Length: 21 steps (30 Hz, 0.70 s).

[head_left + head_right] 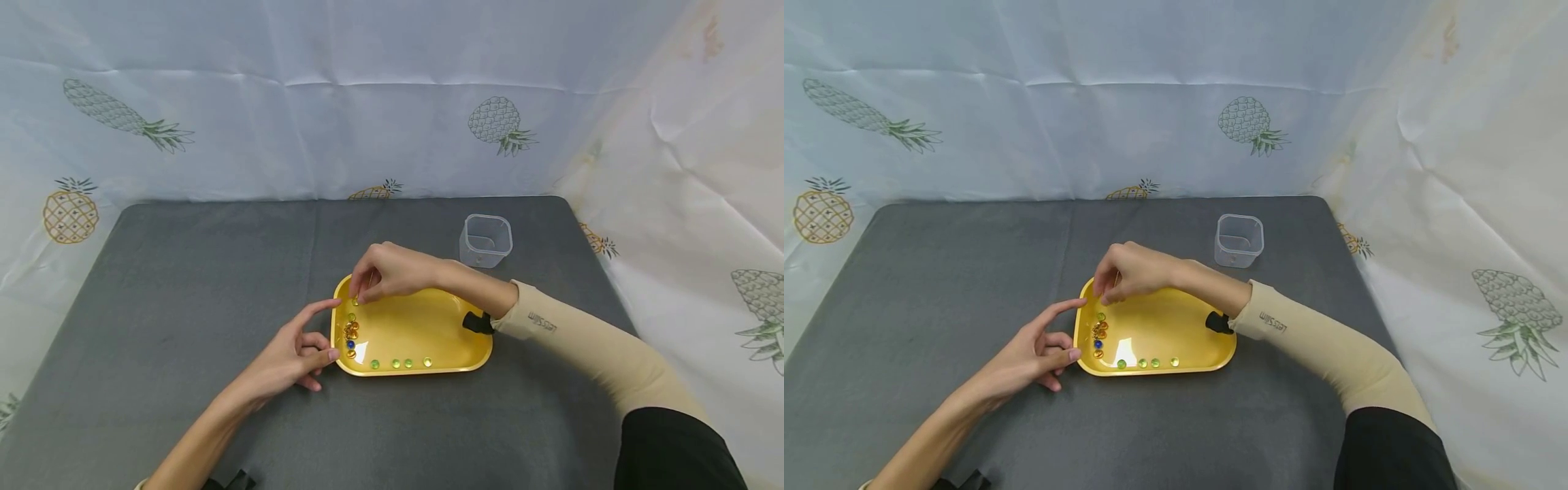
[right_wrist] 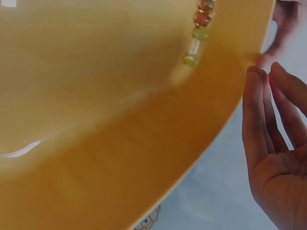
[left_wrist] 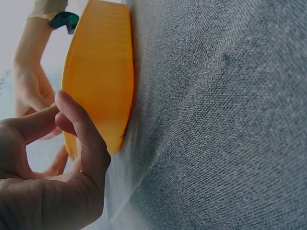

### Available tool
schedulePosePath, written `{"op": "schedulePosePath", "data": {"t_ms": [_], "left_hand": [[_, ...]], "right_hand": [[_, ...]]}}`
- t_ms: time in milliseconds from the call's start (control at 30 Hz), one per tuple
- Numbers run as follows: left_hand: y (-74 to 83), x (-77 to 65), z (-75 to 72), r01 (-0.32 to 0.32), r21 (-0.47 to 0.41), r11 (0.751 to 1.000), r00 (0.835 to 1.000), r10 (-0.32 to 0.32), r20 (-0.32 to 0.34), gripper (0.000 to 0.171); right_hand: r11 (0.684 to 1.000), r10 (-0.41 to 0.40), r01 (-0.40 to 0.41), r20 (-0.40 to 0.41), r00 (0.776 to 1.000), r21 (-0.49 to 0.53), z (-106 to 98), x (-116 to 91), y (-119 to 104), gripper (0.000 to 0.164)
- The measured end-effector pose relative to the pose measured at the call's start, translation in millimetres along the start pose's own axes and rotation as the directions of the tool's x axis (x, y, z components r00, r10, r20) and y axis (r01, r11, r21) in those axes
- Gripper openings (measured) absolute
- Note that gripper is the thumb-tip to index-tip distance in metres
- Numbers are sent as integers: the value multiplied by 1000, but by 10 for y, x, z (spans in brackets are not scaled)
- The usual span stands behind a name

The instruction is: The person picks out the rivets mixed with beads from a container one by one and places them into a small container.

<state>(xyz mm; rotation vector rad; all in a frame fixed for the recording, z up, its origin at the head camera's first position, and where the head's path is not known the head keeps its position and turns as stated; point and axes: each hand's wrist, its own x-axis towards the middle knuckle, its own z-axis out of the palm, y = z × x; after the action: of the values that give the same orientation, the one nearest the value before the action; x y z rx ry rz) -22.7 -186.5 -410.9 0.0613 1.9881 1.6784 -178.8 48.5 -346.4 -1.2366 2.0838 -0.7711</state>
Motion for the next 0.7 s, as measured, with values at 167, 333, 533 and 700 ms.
{"op": "schedulePosePath", "data": {"t_ms": [167, 333, 533, 700], "left_hand": [[4, -1, -5, -6, -13, 1000, 1000, 6, 12, 80], [1, -2, -8, -5, -16, 1000, 1000, 6, 17, 79], [-3, -4, -13, -3, -18, 1000, 1000, 4, 20, 79], [-4, -3, -19, -8, -20, 1000, 1000, 9, 23, 79]], "right_hand": [[1000, -1, 1, 65, 998, 4, 65, 74, 13, 13], [1000, 19, -18, 132, 991, -4, 135, 145, 36, 14], [997, 71, -74, 184, 980, 10, 220, 217, 70, 17], [996, 90, -94, 220, 971, 10, 281, 274, 83, 18]]}}
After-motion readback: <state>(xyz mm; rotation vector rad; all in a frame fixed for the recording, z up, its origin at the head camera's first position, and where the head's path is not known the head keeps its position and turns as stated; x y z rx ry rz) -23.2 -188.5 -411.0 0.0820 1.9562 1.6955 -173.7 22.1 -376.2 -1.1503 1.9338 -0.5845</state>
